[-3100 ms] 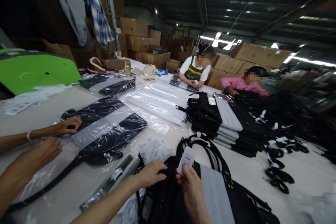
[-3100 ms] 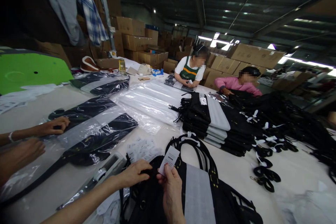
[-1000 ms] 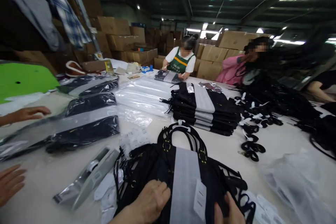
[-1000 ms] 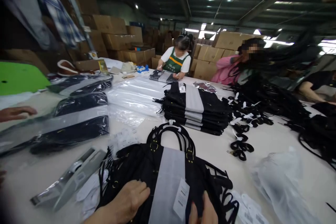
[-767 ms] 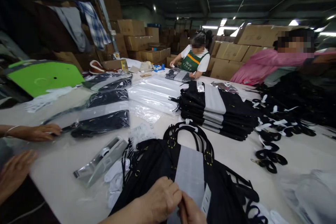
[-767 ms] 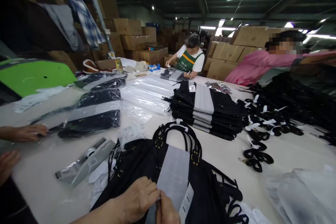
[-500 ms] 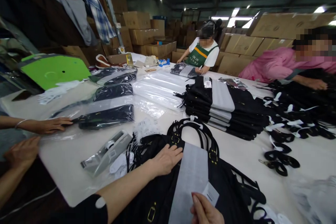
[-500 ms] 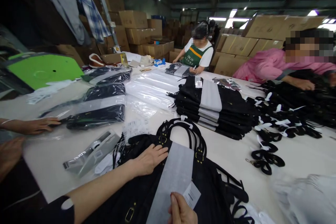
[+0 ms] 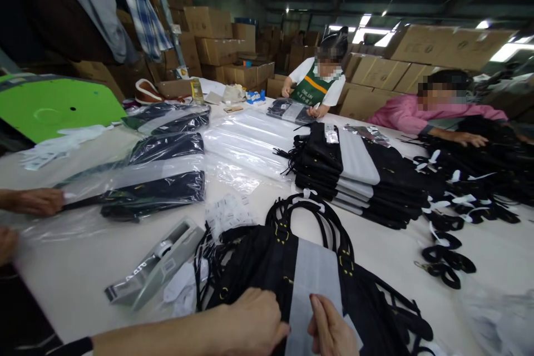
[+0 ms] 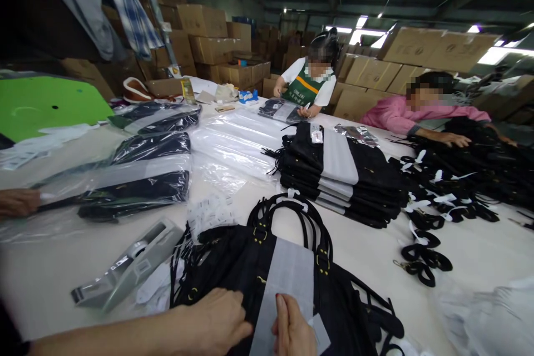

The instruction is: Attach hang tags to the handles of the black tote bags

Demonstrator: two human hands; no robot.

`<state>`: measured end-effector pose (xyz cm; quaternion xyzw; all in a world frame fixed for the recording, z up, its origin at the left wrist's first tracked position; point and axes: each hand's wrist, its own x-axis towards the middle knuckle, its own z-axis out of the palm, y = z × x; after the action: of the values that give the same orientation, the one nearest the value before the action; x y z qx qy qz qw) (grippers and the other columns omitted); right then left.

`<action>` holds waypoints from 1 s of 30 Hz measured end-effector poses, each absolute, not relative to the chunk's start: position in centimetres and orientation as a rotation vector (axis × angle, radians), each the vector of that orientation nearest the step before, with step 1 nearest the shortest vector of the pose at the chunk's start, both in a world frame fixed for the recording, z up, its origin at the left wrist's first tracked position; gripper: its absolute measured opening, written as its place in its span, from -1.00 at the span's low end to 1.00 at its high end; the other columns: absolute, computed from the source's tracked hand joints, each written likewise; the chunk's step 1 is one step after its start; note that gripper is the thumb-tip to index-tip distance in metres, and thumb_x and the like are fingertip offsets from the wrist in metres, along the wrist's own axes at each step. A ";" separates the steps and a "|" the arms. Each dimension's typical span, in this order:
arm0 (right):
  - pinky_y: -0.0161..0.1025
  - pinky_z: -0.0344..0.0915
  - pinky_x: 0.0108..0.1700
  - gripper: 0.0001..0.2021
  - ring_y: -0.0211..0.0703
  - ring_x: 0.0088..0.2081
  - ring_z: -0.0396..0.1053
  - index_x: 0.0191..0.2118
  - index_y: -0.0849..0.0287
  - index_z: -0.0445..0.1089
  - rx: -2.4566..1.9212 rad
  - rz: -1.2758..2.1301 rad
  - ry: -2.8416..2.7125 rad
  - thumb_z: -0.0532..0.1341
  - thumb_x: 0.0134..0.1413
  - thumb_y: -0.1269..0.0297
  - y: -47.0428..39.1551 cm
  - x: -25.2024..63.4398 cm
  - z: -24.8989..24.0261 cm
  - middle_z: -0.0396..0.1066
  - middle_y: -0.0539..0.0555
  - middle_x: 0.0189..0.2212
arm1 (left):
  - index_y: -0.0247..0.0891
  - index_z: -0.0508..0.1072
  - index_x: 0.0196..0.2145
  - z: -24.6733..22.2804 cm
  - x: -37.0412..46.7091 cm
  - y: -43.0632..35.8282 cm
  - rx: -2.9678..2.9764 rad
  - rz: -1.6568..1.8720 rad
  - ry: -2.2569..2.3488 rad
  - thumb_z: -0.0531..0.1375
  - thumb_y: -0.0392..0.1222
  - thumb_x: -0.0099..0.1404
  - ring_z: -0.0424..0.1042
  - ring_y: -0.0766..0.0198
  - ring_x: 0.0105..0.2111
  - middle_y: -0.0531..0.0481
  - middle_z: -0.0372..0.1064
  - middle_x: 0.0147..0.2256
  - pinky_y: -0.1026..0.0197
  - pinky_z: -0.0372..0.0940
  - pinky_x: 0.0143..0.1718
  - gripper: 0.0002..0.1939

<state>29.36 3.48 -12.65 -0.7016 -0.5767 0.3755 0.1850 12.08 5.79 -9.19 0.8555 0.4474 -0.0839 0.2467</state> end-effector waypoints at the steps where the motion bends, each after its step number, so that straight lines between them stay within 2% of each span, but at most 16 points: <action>1: -0.36 0.21 -0.55 -0.60 -0.24 -0.65 0.33 -0.22 0.14 0.31 -2.024 1.009 -1.783 -0.22 0.22 0.12 4.7 28.8 -12.1 0.36 -0.05 -0.65 | -0.34 0.44 -0.39 -9.2 12.0 7.0 2.255 -0.161 1.320 -0.08 -0.15 0.27 0.37 0.11 -0.43 -0.18 0.37 -0.40 0.13 0.25 -0.42 -0.66; 4: -0.29 0.24 -0.42 -0.64 -0.10 -0.43 0.44 -0.30 0.17 0.31 -2.131 0.808 -2.174 -0.21 0.25 0.27 8.1 27.2 -11.0 0.45 0.09 -0.52 | -0.41 0.39 -0.28 -10.1 11.4 12.3 2.111 0.023 1.612 -0.15 -0.37 0.27 0.29 0.05 -0.17 -0.27 0.29 -0.21 0.00 0.19 -0.15 -0.68; 6: -0.22 0.24 -0.38 -0.66 0.02 -0.35 0.44 -0.32 0.22 0.33 -2.164 0.715 -2.268 -0.16 0.23 0.30 10.0 26.1 -10.7 0.46 0.21 -0.45 | -0.40 0.38 -0.28 -11.4 11.0 15.7 2.018 0.071 1.676 -0.09 -0.37 0.28 0.25 0.09 -0.11 -0.21 0.28 -0.18 -0.02 0.15 -0.07 -0.75; 8: -0.17 0.25 -0.37 -0.68 0.08 -0.33 0.44 -0.30 0.26 0.35 -2.185 0.632 -2.355 -0.14 0.22 0.35 11.4 25.3 -10.8 0.46 0.28 -0.42 | -0.35 0.38 -0.29 -12.8 10.9 18.1 1.895 0.097 1.681 0.03 -0.26 0.28 0.30 0.18 -0.15 -0.11 0.31 -0.21 0.02 0.21 -0.11 -0.84; 10: -0.15 0.27 -0.34 -0.68 0.09 -0.31 0.44 -0.29 0.30 0.37 -2.198 0.571 -2.428 -0.12 0.19 0.41 12.4 24.7 -10.8 0.45 0.31 -0.39 | -0.33 0.38 -0.29 -14.0 10.9 19.3 1.766 0.121 1.641 0.10 -0.16 0.25 0.35 0.25 -0.25 -0.02 0.35 -0.26 0.10 0.29 -0.21 -0.83; 12: -0.13 0.28 -0.31 -0.69 0.10 -0.29 0.43 -0.29 0.34 0.38 -2.220 0.536 -2.483 -0.11 0.16 0.47 13.2 24.3 -10.7 0.45 0.33 -0.37 | -0.34 0.38 -0.28 -14.8 11.1 19.8 1.654 0.165 1.581 0.11 -0.14 0.25 0.38 0.29 -0.33 0.00 0.36 -0.29 0.17 0.33 -0.30 -0.80; 16: -0.12 0.30 -0.29 -0.69 0.07 -0.27 0.43 -0.30 0.37 0.41 -2.248 0.530 -2.565 -0.08 0.07 0.59 14.9 23.6 -10.4 0.45 0.34 -0.34 | -0.36 0.37 -0.24 -15.6 10.9 19.9 1.535 0.281 1.479 0.11 -0.20 0.24 0.39 0.30 -0.33 -0.02 0.38 -0.28 0.17 0.34 -0.31 -0.82; 18: -0.12 0.31 -0.27 -0.70 0.01 -0.27 0.43 -0.29 0.36 0.40 -2.235 0.548 -2.596 -0.07 0.07 0.59 15.7 23.0 -10.3 0.45 0.29 -0.33 | -0.35 0.39 -0.25 -15.7 10.6 19.9 1.529 0.330 1.432 0.13 -0.31 0.20 0.39 0.31 -0.32 -0.01 0.39 -0.26 0.20 0.32 -0.30 -0.86; 21: -0.12 0.31 -0.23 -0.72 -0.04 -0.24 0.42 -0.24 0.35 0.39 -2.222 0.557 -2.603 -0.06 0.11 0.55 16.5 21.9 -10.4 0.46 0.24 -0.30 | -0.29 0.45 -0.31 -15.7 10.1 19.8 1.581 0.373 1.363 0.11 -0.48 0.09 0.38 0.35 -0.34 0.07 0.43 -0.31 0.32 0.27 -0.29 -0.76; 25: -0.16 0.32 -0.23 -0.66 0.00 -0.22 0.42 -0.21 0.35 0.41 -2.242 0.540 -2.560 -0.08 0.04 0.60 16.4 21.4 -10.9 0.45 0.28 -0.30 | -0.25 0.47 -0.42 -15.3 9.9 19.4 1.733 0.396 1.374 0.04 -0.46 0.06 0.36 0.32 -0.32 0.07 0.41 -0.37 0.31 0.22 -0.25 -0.75; 30: -0.03 0.27 -0.14 -0.64 0.13 -0.16 0.37 -0.21 0.36 0.44 -2.269 0.479 -2.496 0.00 -0.11 0.62 15.7 23.1 -11.4 0.43 0.34 -0.25 | -0.29 0.38 -0.48 -15.2 9.9 18.7 1.886 0.385 1.469 -0.08 -0.46 0.12 0.35 0.25 -0.37 -0.03 0.35 -0.42 0.25 0.18 -0.32 -0.72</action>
<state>23.13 15.66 -11.38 -0.6601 -0.7262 0.1394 -0.1322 9.94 18.69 -15.17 0.7289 0.5677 0.1489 0.3525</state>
